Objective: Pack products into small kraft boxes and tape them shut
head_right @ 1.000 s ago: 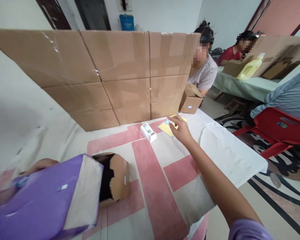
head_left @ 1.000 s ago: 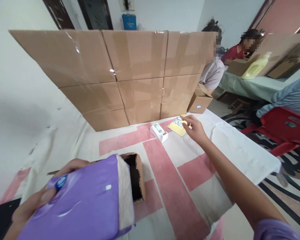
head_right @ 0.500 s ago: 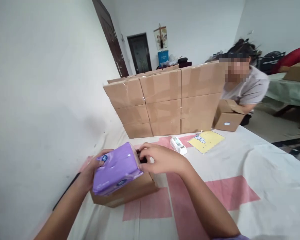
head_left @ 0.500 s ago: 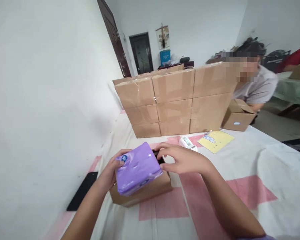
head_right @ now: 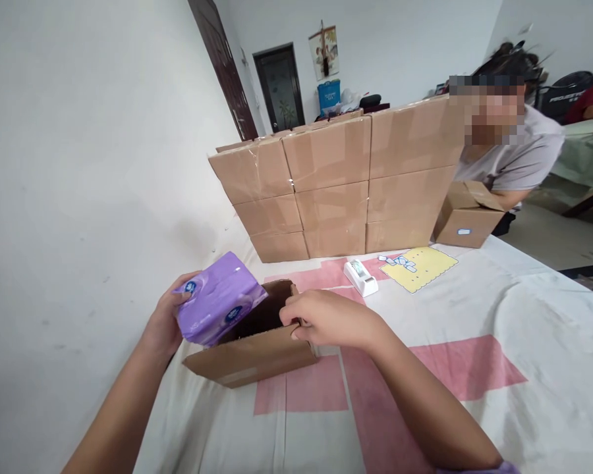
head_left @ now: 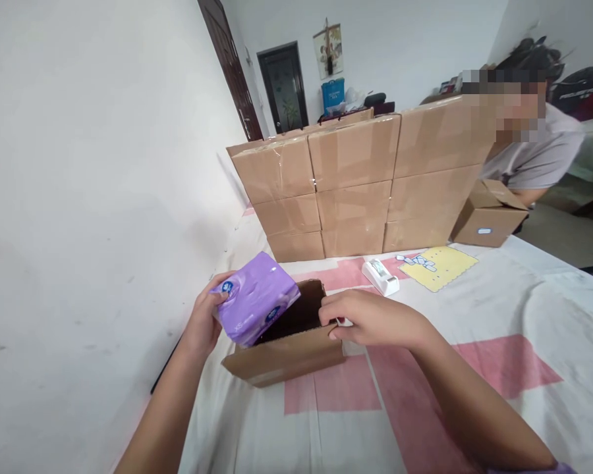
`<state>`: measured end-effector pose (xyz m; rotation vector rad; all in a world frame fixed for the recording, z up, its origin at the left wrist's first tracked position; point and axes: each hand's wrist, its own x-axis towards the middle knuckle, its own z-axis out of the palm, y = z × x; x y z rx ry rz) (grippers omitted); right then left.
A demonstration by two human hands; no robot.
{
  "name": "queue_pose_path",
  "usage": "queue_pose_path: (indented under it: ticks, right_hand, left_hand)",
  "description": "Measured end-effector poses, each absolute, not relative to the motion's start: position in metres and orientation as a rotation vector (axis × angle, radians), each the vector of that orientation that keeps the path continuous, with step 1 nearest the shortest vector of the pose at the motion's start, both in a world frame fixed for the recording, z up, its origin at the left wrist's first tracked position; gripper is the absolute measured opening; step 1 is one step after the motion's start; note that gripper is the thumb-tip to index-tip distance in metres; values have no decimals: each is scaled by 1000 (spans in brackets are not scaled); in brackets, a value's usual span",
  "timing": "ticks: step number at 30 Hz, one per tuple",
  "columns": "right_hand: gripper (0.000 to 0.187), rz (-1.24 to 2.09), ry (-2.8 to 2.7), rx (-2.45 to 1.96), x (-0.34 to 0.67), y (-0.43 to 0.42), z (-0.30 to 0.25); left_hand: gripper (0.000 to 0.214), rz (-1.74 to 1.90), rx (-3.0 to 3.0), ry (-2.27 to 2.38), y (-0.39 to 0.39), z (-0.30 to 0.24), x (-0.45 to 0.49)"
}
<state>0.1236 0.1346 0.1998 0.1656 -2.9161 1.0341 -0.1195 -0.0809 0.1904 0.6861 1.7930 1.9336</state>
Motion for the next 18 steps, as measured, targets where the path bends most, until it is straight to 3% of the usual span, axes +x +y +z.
queue_pose_path:
  ticks: [18]
  right_hand:
    - [20, 936, -2932, 158, 131, 123, 199]
  left_hand:
    - [44, 1302, 1143, 1937, -86, 186, -127]
